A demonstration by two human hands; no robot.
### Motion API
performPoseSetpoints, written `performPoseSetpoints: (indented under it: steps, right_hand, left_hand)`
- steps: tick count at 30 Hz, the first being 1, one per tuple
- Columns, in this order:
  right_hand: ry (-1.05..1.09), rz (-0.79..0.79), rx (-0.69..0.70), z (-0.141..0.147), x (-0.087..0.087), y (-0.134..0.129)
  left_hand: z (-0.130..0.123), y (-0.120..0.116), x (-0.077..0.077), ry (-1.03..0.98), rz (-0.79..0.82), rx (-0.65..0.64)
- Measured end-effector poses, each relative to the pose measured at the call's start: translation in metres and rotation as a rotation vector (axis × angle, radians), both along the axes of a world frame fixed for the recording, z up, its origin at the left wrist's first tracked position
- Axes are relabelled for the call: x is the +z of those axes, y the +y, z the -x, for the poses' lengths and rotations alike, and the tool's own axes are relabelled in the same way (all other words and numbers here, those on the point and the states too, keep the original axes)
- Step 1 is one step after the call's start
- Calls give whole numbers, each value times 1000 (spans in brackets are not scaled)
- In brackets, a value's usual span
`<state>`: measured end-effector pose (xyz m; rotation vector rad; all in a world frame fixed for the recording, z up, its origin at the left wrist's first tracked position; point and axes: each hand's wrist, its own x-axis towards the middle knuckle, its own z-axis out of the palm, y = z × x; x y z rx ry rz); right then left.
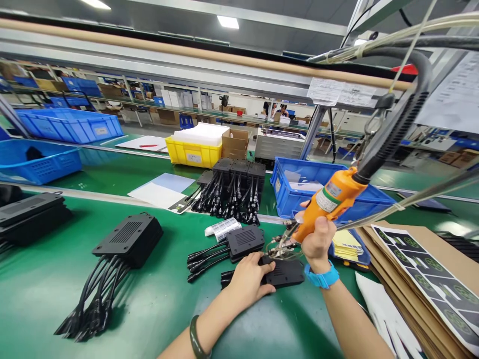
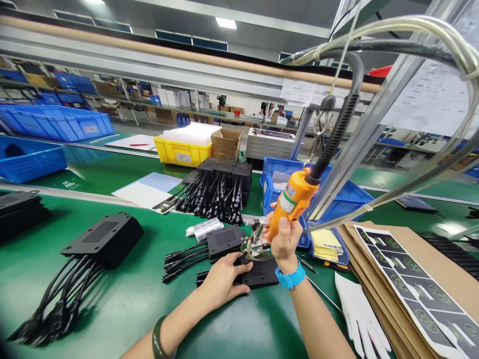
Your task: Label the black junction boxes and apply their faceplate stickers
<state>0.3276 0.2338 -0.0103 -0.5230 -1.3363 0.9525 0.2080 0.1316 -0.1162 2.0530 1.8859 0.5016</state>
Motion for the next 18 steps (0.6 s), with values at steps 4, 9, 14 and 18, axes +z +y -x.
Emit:
performPoseSetpoints:
  steps: [4, 9, 14, 18]
  right_hand:
    - [53, -104, -105, -12, 31, -8]
    - [127, -128, -163, -22, 68, -14]
    - [18, -25, -52, -23, 44, -19]
    - [-68, 14, -3, -21, 21, -23]
  left_hand:
    - [0, 0, 1, 1, 5, 1]
    - [-1, 0, 2, 2, 20, 5]
    - [-2, 0, 5, -1, 16, 5]
    - [-2, 0, 4, 1, 14, 5]
